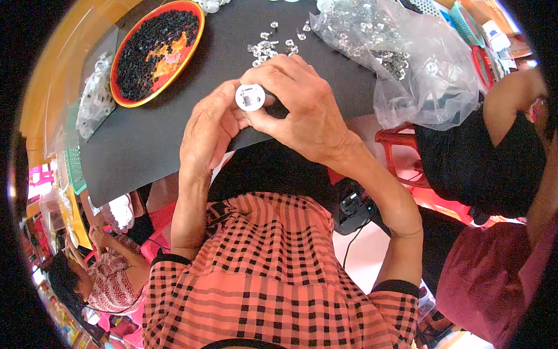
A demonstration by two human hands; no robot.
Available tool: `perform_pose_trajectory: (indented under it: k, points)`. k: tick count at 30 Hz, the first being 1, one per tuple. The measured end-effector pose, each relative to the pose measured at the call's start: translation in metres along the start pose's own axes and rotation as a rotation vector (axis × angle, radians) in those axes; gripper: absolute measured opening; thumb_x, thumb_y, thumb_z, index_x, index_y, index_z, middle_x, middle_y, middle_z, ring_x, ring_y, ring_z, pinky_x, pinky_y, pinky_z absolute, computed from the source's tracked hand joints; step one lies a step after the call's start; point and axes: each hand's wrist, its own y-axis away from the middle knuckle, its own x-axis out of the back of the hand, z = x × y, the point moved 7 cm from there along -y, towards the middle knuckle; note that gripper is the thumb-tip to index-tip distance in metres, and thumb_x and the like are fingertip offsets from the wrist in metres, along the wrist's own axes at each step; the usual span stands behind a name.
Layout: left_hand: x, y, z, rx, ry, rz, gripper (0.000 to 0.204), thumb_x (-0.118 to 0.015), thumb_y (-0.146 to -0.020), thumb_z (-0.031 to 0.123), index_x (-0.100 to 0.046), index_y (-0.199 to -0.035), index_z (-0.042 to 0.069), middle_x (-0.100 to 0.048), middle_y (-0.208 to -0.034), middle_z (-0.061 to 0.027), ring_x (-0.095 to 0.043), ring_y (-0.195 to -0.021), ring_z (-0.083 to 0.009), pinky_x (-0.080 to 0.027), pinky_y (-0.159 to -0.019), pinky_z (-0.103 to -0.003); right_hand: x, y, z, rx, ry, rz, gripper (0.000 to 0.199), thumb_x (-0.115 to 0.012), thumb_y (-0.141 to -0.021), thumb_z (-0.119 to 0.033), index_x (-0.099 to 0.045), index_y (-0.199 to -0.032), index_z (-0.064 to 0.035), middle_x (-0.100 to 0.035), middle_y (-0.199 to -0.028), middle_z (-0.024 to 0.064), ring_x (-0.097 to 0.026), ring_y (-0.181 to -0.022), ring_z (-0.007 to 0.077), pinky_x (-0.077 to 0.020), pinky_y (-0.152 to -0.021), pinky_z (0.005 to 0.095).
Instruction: Manually assembling small plastic and metal components into a base at a workbench.
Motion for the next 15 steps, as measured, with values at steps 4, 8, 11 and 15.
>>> perform_pose_trajectory:
  k: [4, 8, 11, 15]
  points:
    - [-0.0023, 0.0016, -0.0026, 0.047, 0.112, -0.021, 0.043, -0.041, -0.101, 0.027, -0.048, -0.123, -0.009, -0.061, -0.105, -0.015, -0.061, -0.094, -0.0191, -0.051, -0.081, -0.03, -0.0002, -0.0009, -0.0008, 0.023, -0.004, 0.019, 0.036, -0.074, -0.064, -0.006, -0.06, -0.097, -0.0078, -0.06, -0.095, 0.009, -0.058, -0.09, 0.0292, -0.0485, -0.079, 0.0376]
    - [-0.0069, 0.0052, 0.0013, 0.018, 0.157, -0.075, 0.044, -0.042, -0.1, 0.026, -0.046, -0.125, -0.009, -0.061, -0.109, -0.0203, -0.062, -0.097, -0.0232, -0.051, -0.083, -0.032, -0.0026, -0.0004, -0.0003, 0.024, -0.003, 0.019, 0.037, -0.076, -0.064, -0.007, -0.06, -0.098, -0.0079, -0.06, -0.097, 0.0091, -0.059, -0.092, 0.0291, -0.0489, -0.08, 0.0377]
    - [-0.0036, 0.0063, 0.0025, 0.031, 0.171, -0.089, 0.043, -0.043, -0.1, 0.025, -0.046, -0.125, -0.01, -0.061, -0.108, -0.0221, -0.063, -0.097, -0.0237, -0.051, -0.084, -0.033, -0.0061, -0.0021, 0.0007, -0.011, -0.035, -0.007, 0.037, -0.076, -0.064, -0.007, -0.061, -0.098, -0.0081, -0.06, -0.099, 0.0091, -0.06, -0.092, 0.0288, -0.0501, -0.079, 0.0369]
    - [-0.0003, 0.0076, 0.0048, 0.062, 0.227, -0.169, 0.042, -0.044, -0.1, 0.025, -0.046, -0.125, -0.01, -0.062, -0.107, -0.0233, -0.063, -0.095, -0.0233, -0.052, -0.083, -0.032, -0.0094, -0.0043, 0.0046, -0.069, -0.142, -0.045, 0.036, -0.075, -0.065, -0.006, -0.062, -0.099, -0.0081, -0.06, -0.1, 0.009, -0.062, -0.09, 0.0257, -0.0513, -0.077, 0.0342]
